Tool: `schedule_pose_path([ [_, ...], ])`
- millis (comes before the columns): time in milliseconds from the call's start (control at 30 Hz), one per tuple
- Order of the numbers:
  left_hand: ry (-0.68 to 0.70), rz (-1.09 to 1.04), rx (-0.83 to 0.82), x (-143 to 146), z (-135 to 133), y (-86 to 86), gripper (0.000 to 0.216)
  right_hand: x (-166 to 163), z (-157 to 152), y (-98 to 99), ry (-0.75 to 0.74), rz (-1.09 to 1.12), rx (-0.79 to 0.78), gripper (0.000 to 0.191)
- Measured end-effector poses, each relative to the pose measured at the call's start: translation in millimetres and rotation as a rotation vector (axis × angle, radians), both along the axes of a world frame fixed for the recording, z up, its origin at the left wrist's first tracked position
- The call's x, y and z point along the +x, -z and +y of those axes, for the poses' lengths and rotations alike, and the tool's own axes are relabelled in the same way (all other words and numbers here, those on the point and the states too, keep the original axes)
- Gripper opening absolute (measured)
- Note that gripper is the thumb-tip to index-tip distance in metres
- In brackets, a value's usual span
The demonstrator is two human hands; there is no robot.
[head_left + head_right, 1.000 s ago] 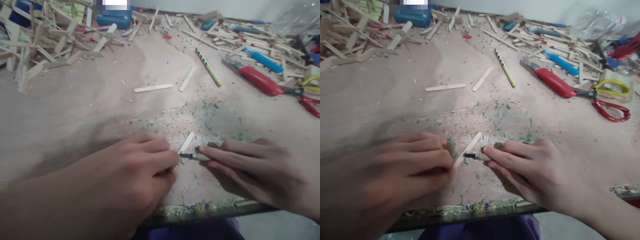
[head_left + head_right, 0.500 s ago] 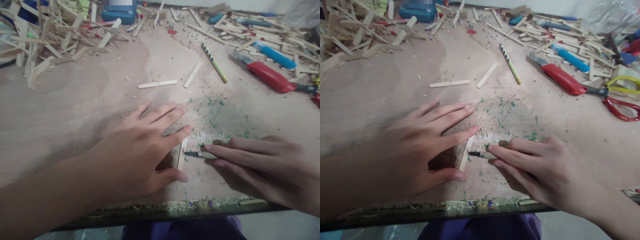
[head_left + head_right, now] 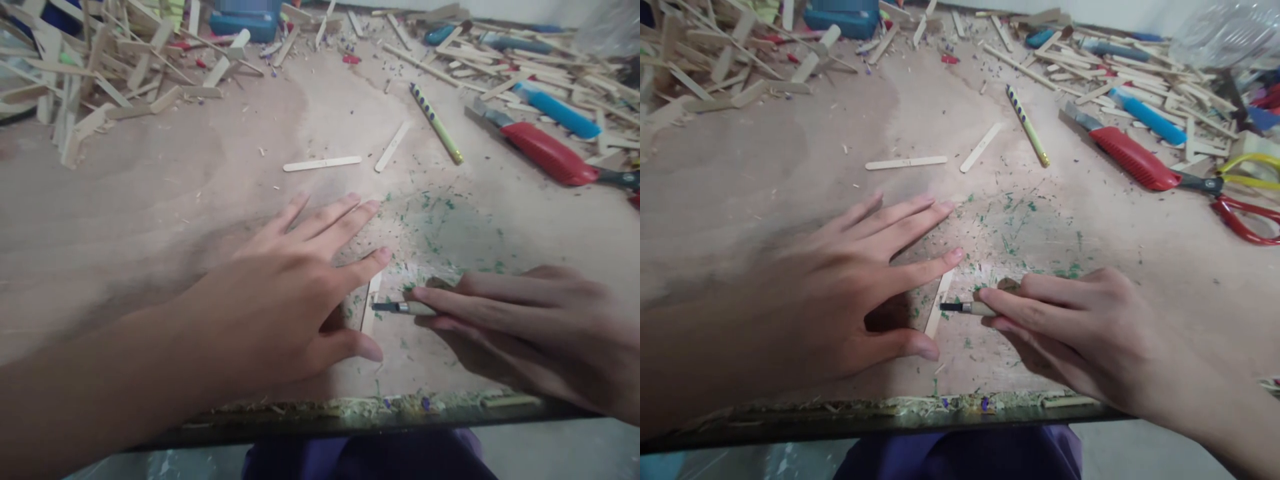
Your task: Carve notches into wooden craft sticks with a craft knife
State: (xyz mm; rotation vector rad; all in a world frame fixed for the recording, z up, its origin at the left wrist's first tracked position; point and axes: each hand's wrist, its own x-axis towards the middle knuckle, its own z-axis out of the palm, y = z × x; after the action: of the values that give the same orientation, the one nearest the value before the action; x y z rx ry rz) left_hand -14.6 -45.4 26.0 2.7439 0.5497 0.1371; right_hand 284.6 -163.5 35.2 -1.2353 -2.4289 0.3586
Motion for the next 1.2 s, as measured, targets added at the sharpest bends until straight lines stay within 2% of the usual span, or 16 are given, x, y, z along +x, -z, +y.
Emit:
schedule_pose_path([
  [167, -0.006, -0.008, -0.002, -1.7, 0.2, 2.6, 0.087, 0.8, 0.7, 3.6, -0.003, 0.004, 0.010, 0.034],
  [333, -0.006, -0.013, 0.003, -3.8, 0.4, 3.4, 0.086, 5.4, 2.5, -0.6, -0.031, 0.059, -0.114, 0.058],
  [433, 0.000, -0.020, -0.005, -3.0, 1.0, 3.1, 0.086, 6.8, 3.6, -3.7, -0.025, 0.059, -0.139, 0.066],
  [533, 0.000, -0.018, -0.009, -2.3, 1.6, 3.0, 0.087, 6.1, 7.4, -3.2, -0.044, 0.066, -0.131, 0.060],
  [667, -0.002, -0.010, -0.029, -2.6, 2.0, 1.5, 0.087, 4.7, 14.9, -0.2, -0.109, 0.101, -0.119, 0.036],
  [733, -0.007, -0.012, -0.038, -3.0, 2.0, 0.5, 0.088, 6.0, 17.2, -1.6, -0.135, 0.115, -0.145, 0.030],
  [833, -0.010, 0.001, -0.044, -3.0, 1.8, -0.5, 0.089, 11.1, 18.1, -8.7, -0.088, 0.132, -0.218, 0.028],
  [967, 0.008, 0.007, -0.038, -2.2, 2.9, -1.3, 0.092, 15.0, 20.3, -16.5, -0.090, 0.051, -0.157, 0.029],
  [1200, 0.033, -0.017, -0.043, -3.0, 3.8, -1.4, 0.090, 3.4, 20.5, -4.3, -0.084, 0.016, -0.074, 0.029],
])
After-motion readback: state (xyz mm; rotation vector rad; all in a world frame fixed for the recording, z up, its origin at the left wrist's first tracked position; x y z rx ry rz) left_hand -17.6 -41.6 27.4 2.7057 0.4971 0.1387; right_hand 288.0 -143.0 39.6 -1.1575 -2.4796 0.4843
